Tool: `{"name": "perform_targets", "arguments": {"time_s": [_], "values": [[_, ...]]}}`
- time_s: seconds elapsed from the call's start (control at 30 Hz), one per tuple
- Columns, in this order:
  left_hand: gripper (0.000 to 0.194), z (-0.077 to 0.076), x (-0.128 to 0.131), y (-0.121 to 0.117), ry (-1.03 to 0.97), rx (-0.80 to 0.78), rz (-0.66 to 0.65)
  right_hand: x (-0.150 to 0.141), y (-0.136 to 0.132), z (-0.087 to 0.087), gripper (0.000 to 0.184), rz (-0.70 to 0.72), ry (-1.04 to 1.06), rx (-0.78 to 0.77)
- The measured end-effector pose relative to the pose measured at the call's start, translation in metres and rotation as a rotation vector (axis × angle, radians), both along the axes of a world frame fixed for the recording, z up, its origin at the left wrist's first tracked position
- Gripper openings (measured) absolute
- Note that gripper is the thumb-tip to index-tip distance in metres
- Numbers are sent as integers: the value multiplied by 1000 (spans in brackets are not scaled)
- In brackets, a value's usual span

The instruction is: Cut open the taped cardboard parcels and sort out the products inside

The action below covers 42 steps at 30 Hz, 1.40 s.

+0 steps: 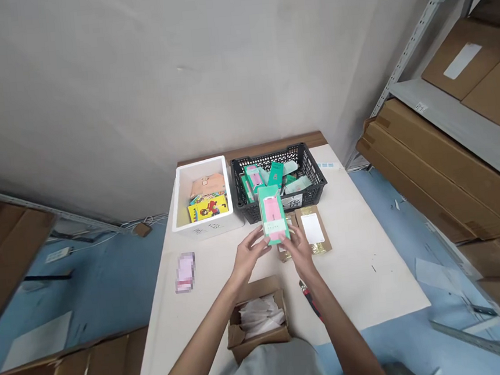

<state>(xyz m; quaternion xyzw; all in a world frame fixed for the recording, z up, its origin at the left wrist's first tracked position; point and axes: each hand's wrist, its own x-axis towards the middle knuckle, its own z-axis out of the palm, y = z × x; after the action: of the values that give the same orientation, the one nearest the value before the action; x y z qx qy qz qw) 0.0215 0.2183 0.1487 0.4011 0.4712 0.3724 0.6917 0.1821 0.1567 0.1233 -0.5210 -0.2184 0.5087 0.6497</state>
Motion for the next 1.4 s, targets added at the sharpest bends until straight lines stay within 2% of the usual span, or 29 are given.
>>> {"name": "perform_targets", "arguments": {"time_s": [0.17,0.23,0.3,0.33,0.4,0.53,0.67,0.73,0.8,0.87,0.97,1.07,1.13,1.27,1.4], "values": [[58,38,71,70,4,275,-3,51,98,25,71,-86,-107,129],[46,51,85,86,57,353,-10,70,125,28,74,-103,-128,75],[43,54,81,87,64,409,0,84,132,22,76,-161,-134,-29],[43,51,72,83,56,429,14,88,127,15,76,-175,-147,-57],[44,36,41,63,49,440,52,87,98,-3,74,-154,-207,-66],[45,-18,-44,-3,205,264,175,59,-5,-52,68,-49,-348,-156],[46,-63,-120,-80,370,102,353,20,-109,-96,67,62,-302,-331],[47,-79,-148,-114,409,34,425,3,-146,-113,70,123,-281,-424],[48,-93,-170,-143,434,-46,479,-11,-172,-127,74,169,-269,-497],[50,-109,-186,-166,452,-142,481,-23,-187,-138,78,198,-266,-550],[53,-133,-196,-190,450,-277,382,-35,-194,-147,81,213,-276,-588],[62,-153,-193,-200,425,-334,264,-42,-190,-149,84,224,-325,-584],[70,-160,-187,-202,398,-337,201,-45,-188,-147,84,236,-377,-568],[72,-161,-178,-203,311,-284,110,-54,-191,-139,78,256,-439,-520],[64,-148,-182,-208,271,-236,38,-67,-208,-127,74,181,-475,-513]]}}
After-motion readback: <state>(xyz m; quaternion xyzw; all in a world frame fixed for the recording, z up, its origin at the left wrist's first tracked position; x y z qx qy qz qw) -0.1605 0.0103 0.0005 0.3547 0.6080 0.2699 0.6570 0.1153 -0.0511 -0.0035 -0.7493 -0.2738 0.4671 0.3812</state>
